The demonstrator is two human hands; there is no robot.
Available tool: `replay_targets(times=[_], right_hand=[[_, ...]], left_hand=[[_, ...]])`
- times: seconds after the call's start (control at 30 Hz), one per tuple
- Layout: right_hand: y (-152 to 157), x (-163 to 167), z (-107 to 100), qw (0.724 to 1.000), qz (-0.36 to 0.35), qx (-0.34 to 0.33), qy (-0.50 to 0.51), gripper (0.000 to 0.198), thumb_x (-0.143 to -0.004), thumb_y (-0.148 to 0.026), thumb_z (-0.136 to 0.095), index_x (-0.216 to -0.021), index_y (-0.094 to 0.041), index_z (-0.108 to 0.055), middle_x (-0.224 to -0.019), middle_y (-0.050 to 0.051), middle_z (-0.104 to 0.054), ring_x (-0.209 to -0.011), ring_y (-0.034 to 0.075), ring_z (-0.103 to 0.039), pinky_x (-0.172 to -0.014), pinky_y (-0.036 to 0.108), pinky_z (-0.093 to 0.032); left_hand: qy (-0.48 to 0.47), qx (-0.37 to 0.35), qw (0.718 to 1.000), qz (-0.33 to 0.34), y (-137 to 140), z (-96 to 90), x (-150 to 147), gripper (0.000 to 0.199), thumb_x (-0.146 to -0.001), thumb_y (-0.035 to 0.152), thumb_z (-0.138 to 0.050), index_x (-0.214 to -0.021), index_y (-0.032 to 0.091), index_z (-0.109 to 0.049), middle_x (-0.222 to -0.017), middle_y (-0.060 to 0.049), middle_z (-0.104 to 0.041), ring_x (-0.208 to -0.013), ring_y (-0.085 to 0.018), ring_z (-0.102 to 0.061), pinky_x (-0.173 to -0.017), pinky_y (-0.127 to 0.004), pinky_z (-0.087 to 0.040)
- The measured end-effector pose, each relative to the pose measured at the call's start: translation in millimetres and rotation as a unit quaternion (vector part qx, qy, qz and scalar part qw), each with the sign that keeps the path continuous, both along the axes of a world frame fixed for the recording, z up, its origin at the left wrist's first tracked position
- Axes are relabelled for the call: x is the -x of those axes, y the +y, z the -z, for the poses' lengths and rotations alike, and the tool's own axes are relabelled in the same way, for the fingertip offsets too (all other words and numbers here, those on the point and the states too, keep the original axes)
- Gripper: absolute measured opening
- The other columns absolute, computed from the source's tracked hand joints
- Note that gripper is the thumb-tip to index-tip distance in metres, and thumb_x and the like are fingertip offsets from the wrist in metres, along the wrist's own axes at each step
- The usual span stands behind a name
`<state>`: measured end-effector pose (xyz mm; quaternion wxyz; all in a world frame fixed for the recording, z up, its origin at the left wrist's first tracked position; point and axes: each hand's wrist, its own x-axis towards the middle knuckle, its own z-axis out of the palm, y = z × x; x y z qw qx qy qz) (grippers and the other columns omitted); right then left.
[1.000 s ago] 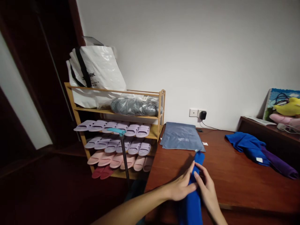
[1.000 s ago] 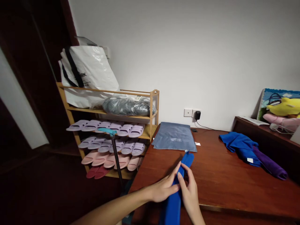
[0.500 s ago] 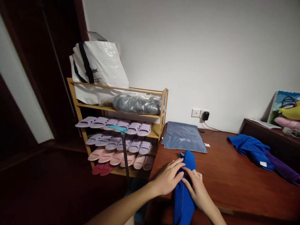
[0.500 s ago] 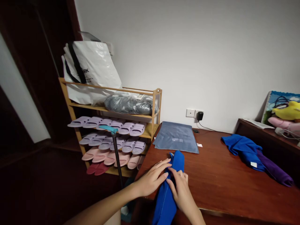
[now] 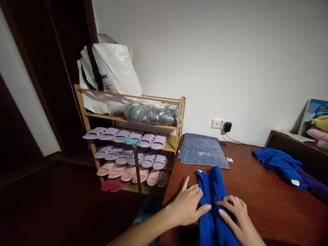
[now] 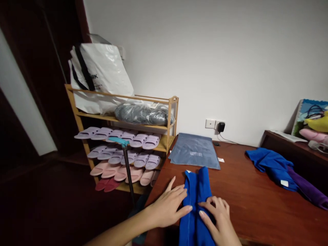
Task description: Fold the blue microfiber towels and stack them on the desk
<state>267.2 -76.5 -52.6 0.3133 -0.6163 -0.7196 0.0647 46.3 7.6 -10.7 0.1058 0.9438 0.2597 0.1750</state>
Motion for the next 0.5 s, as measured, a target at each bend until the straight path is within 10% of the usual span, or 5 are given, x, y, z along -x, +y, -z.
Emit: replay_targets(times=[0.2, 0.33, 0.5], right_hand=[[-22.0, -52.5, 4.4, 0.987, 0.085, 0.041, -0.128, 0.042, -0.076, -0.063, -0.054, -0.111, -0.039, -0.062, -0.109, 0.003, -0.06, -0.106, 0.024, -0.054, -0.091, 0.044, -0.036], [-25.8, -42.7, 1.1, 0.971, 0.155, -0.07, -0.166, 0.042, -0.083, -0.058, -0.045, -0.109, -0.032, -0.064, -0.118, 0.007, -0.059, -0.104, 0.027, -0.056, -0.089, 0.049, -0.035], [-6.3, 13.4, 0.7, 0.985, -0.037, -0.036, -0.165, 0.044, -0.088, -0.045, -0.045, -0.131, -0.034, -0.048, -0.133, 0.004, -0.05, -0.12, 0.023, -0.048, -0.1, 0.046, -0.033]], left_hand=[[0.033, -0.03, 0.998, -0.044, -7.9, 13.1, -20.4, 0.064, -0.087, 0.06, -0.04, -0.133, 0.015, -0.046, -0.121, -0.015, -0.055, -0.122, -0.036, -0.042, -0.11, -0.058, 0.004], [0.069, -0.038, 0.995, -0.055, -11.0, 17.4, -25.8, 0.068, -0.089, 0.056, -0.036, -0.136, 0.006, -0.043, -0.128, -0.021, -0.051, -0.127, -0.038, -0.035, -0.11, -0.057, 0.006], [0.102, -0.045, 0.992, -0.054, -13.6, 17.3, -25.8, 0.061, -0.091, 0.043, -0.032, -0.138, 0.005, -0.039, -0.138, -0.02, -0.044, -0.133, -0.037, -0.026, -0.11, -0.057, 0.006]])
